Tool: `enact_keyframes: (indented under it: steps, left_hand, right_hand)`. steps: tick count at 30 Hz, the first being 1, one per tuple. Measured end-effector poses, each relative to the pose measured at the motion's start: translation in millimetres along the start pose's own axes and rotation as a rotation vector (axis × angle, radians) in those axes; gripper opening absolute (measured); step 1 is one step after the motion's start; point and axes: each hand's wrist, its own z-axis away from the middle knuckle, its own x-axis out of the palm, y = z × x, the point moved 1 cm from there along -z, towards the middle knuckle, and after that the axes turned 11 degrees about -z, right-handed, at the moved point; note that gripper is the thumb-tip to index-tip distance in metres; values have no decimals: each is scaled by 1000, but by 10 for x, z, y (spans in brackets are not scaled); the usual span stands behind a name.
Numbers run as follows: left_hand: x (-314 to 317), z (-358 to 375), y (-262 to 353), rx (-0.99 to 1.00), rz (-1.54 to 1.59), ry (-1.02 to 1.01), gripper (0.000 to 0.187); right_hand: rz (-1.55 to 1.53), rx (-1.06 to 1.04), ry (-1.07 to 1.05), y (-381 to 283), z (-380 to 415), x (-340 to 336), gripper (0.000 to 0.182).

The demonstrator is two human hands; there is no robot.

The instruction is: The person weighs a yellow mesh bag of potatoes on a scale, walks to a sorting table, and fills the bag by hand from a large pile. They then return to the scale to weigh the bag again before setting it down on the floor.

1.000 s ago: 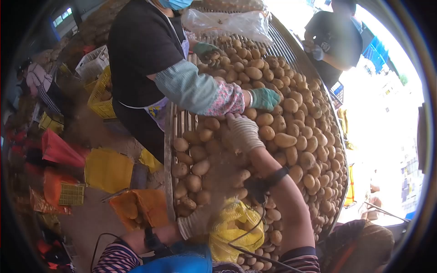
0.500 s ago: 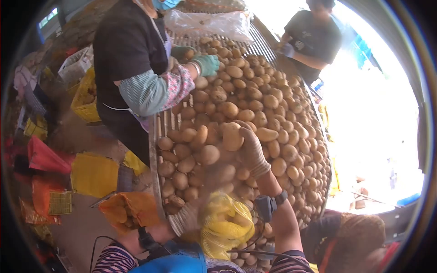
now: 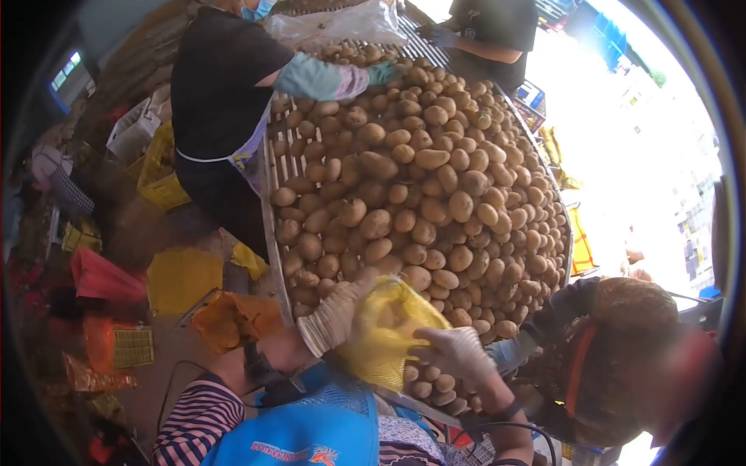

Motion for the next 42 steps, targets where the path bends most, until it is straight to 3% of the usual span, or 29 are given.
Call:
enact_keyframes:
  steps: [1, 3, 4, 5, 6, 7, 8, 9, 11, 13, 15, 17, 19, 21, 23, 24, 25, 27, 28, 29, 31, 32, 33, 37, 39, 40, 41, 42]
  left_hand:
    - [68, 75, -23, -32, -42, 20, 35]
    - [-67, 7, -35, -66, -36, -23, 34]
    - [-435, -223, -53, 178, -371, 60, 33]
    - [-338, -237, 77, 424, -704, 137, 33]
    - [-290, -248, 313, 416, -1077, 410, 37]
    - [-675, -544, 497, 832, -1480, 606, 46]
    - [-521, -503, 777, 908, -1858, 791, 60]
    - [-641, -668, 965, 919, -1839, 790, 75]
    - [-632, -920, 1282, 703, -2028, 718, 85]
    - [-637, -1079, 1474, 521, -1980, 463, 83]
    - [-655, -1087, 1546, 533, -1938, 422, 75]
    - [-503, -979, 1488, 697, -1774, 486, 75]
    - [-106, -774, 1282, 863, -1580, 405, 75]
    - [400, -538, 963, 811, -1384, 334, 79]
    - [528, -497, 666, 806, -1357, 238, 76]
    - [508, -506, 543, 934, -1489, 235, 71]
    - [603, -429, 485, 937, -1489, 217, 71]
    - [869, -169, 403, 696, -1498, 65, 67]
    - [984, -95, 364, 822, -1682, 43, 58]
    - [1051, -55, 286, 828, -1683, 27, 58]
    - [1122, -2, 57, 573, -1772, -179, 47]
    - [1107, -27, -118, 871, -1721, -239, 39]
    - [1123, -2, -285, 856, -1720, -256, 39]
    - [1213, 14, -932, 730, -1713, -304, 32]
    - [1143, -89, -1222, 7, -1063, -26, 27]
    - [881, -317, -1506, -80, -750, -94, 24]
    - [1079, -48, -1603, -254, -774, -168, 24]
    - [619, -237, -1922, 173, -1060, -329, 27]
  right_hand:
    - [-96, -35, 186, -195, 69, -222, 29]
    - [-225, -145, 152, -150, 22, -378, 26]
    - [-230, -148, 149, -123, -42, -342, 26]
    - [-83, -106, 138, -70, -144, -284, 27]
    - [67, -64, 124, -23, -245, -258, 28]
    - [73, -63, 118, -1, -325, -257, 28]
    - [45, -73, 251, 17, -397, -268, 28]
    - [15, -80, 386, 34, -451, -282, 29]
    - [-67, -48, 425, 66, -540, -299, 29]
    - [-168, -111, 541, 75, -608, -315, 30]
    - [-227, -103, 584, 26, -659, -344, 29]
    - [-416, -159, 751, -29, -735, -385, 28]
    - [-286, -218, 826, -78, -894, -373, 35]
    - [-569, -38, 529, -210, -976, -326, 65]
    - [-651, -16, 585, -272, -1012, -200, 73]
    - [-645, -10, 605, -256, -962, -175, 73]
    - [-777, -86, 677, -240, -892, -156, 72]
    - [-904, -165, 756, -243, -629, -122, 72]
    - [-1137, -136, 613, -235, -434, -110, 71]
    - [-1362, -107, 458, -244, -252, -84, 70]
    - [-1514, -88, 448, -272, 91, 41, 72]
    - [-1552, -124, 495, -268, 277, 128, 72]
    - [-1591, -156, 547, -276, 458, 208, 73]
    - [-1742, -183, 657, -318, 1121, 403, 72]
    - [-1671, -170, 683, -343, 1386, 494, 74]
    - [-1595, -162, 676, -358, 1495, 542, 76]
    - [-1516, -155, 674, -372, 1597, 598, 77]
    - [-1596, -202, 756, -414, 1607, 643, 79]
